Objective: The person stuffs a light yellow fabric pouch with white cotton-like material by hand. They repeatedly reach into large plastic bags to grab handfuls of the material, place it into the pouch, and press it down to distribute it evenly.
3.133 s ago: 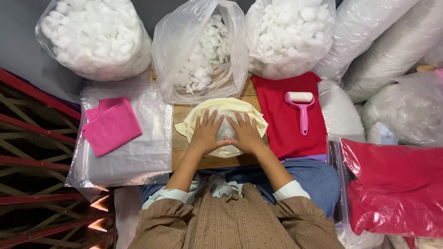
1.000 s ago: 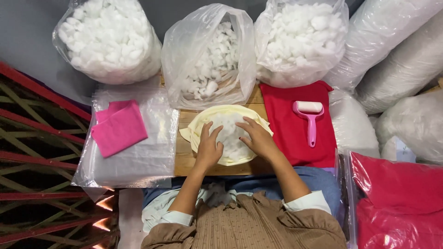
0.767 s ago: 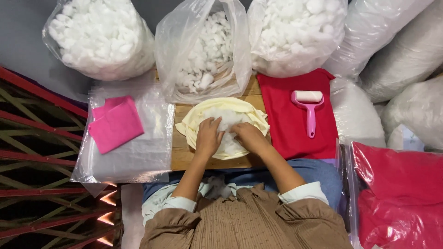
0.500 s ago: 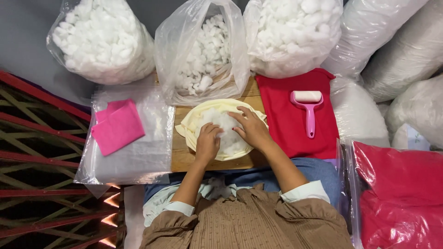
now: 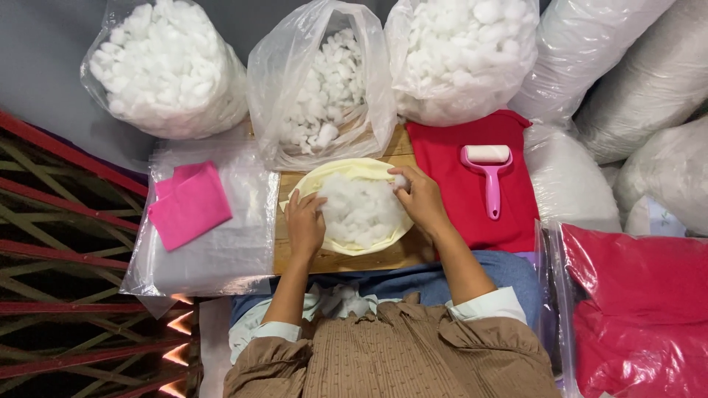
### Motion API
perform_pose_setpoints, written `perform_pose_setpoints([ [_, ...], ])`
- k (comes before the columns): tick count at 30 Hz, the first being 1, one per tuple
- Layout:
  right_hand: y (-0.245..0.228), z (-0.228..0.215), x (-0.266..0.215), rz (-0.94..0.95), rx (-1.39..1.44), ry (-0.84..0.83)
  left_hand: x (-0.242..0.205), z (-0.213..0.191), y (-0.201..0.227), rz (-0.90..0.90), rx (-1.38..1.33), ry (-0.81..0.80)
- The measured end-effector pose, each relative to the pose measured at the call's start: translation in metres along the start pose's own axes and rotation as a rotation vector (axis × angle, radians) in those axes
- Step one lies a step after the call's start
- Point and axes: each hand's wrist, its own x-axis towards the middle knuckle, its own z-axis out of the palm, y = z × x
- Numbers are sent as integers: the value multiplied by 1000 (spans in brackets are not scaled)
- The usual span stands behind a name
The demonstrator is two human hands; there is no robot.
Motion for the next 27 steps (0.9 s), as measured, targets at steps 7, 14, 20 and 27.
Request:
perform_pose_setpoints([
  [7, -26, 9, -5, -51, 39, -150, -11, -9, 17, 74, -75, -47],
  [14, -6, 56, -10, -405, -392, -149, -15, 7, 25, 284, -202, 38],
  [20, 17, 62, 4, -357, -251, -93, -5, -9, 26, 356, -224, 185],
  [27, -7, 40, -13, -628, -406, 166, 14, -29, 46, 527, -127, 378],
])
